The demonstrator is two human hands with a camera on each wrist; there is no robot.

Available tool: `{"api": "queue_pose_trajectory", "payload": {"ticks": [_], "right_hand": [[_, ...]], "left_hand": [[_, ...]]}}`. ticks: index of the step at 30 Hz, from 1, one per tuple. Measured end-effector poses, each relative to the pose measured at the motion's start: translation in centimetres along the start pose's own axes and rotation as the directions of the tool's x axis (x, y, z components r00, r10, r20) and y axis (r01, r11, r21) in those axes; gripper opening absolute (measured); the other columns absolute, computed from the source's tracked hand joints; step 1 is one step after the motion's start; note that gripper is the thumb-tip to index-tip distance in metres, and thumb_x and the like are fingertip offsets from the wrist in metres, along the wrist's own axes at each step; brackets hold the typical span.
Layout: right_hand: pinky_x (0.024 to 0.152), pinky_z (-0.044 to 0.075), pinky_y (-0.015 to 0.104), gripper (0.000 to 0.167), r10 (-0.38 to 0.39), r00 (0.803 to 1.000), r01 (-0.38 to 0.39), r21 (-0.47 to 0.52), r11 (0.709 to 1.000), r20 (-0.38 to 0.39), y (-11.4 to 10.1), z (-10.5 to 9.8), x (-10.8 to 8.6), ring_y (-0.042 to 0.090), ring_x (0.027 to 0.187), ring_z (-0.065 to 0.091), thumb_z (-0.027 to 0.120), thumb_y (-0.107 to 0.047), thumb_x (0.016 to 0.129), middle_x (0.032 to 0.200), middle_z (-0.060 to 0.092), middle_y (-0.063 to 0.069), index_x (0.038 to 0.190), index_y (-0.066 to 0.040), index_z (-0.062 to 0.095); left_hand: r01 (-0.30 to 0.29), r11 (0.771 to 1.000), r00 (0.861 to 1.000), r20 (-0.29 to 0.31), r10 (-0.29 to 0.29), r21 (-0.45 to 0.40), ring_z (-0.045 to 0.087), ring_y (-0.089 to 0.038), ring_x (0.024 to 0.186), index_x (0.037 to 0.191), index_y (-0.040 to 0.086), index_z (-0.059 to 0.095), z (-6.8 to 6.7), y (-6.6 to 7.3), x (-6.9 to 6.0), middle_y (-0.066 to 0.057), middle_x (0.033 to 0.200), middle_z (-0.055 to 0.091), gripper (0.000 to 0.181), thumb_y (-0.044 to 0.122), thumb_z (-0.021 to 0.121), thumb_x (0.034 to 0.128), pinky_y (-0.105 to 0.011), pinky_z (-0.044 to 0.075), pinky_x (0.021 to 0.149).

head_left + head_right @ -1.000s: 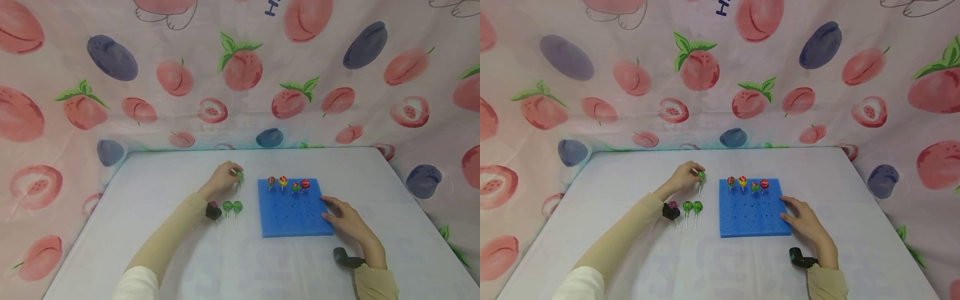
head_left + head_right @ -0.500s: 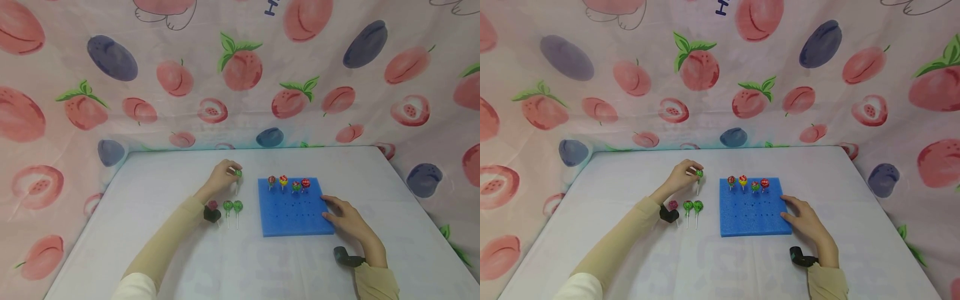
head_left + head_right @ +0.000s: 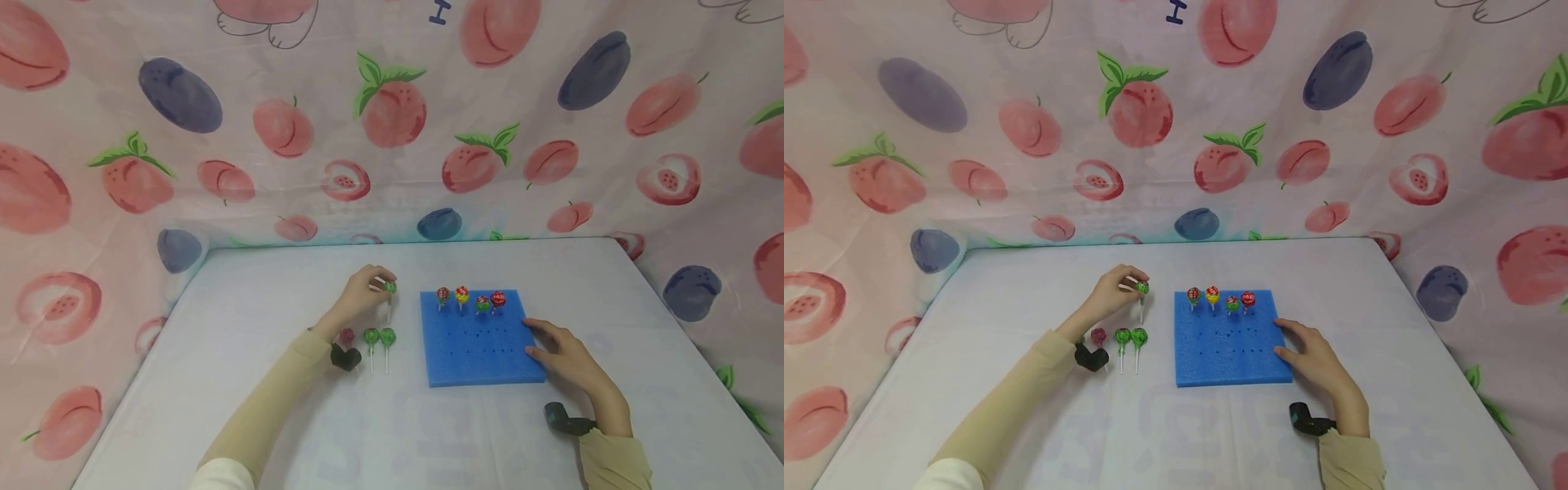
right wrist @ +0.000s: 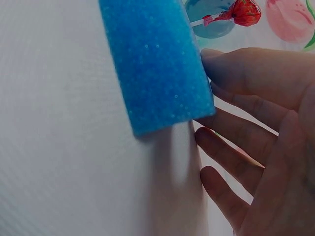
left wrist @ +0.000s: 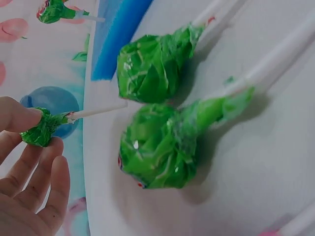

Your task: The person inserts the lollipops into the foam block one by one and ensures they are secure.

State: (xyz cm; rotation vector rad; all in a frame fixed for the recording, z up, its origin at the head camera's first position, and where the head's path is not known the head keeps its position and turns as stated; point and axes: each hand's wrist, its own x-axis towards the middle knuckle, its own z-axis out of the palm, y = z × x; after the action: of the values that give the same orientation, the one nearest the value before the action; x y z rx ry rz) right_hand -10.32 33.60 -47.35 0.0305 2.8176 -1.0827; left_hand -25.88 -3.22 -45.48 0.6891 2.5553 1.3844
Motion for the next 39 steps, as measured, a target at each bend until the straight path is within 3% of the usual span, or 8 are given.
{"api": "queue_pose_trajectory", "payload": {"ticks": [13,33,39], "right_hand": [[0.107,0.028,0.069,0.058,-0.011,1.0,0.011,-0.002,1.0,-0.002,0.1,0.2,0.0,0.054,0.136,0.027,0.063,-0.024,0.092,0.149,0.034,0.03,0.142,-0.005,0.042],[0.107,0.026,0.069,0.058,-0.011,1.0,0.011,0.006,1.0,-0.005,0.5,0.3,0.0,0.054,0.137,0.026,0.064,-0.025,0.091,0.15,0.034,0.029,0.142,-0.006,0.042],[0.106,0.028,0.069,0.058,-0.014,1.0,0.014,-0.004,1.0,-0.009,0.5,0.2,0.1,0.053,0.136,0.027,0.063,-0.027,0.092,0.149,0.035,0.029,0.142,-0.007,0.043]], "left_hand": [[-0.081,0.994,0.997,-0.021,0.08,-0.07,0.064,-0.029,0.105,0.111,0.004,0.064,0.9,1.0,-0.9,-0.013,0.109,0.061,0.029,-0.003,0.065,0.0827,-0.038,0.054,0.094],[-0.064,0.981,0.997,-0.05,0.055,-0.185,0.06,-0.024,0.105,0.108,0.01,0.063,3.8,3.5,-2.4,-0.009,0.112,0.058,0.029,-0.003,0.063,0.0826,-0.034,0.054,0.09],[-0.093,0.976,0.995,-0.052,0.085,-0.195,0.06,-0.025,0.105,0.109,0.008,0.062,4.5,4.8,-2.9,-0.01,0.113,0.058,0.031,-0.005,0.062,0.0809,-0.036,0.055,0.092]]}}
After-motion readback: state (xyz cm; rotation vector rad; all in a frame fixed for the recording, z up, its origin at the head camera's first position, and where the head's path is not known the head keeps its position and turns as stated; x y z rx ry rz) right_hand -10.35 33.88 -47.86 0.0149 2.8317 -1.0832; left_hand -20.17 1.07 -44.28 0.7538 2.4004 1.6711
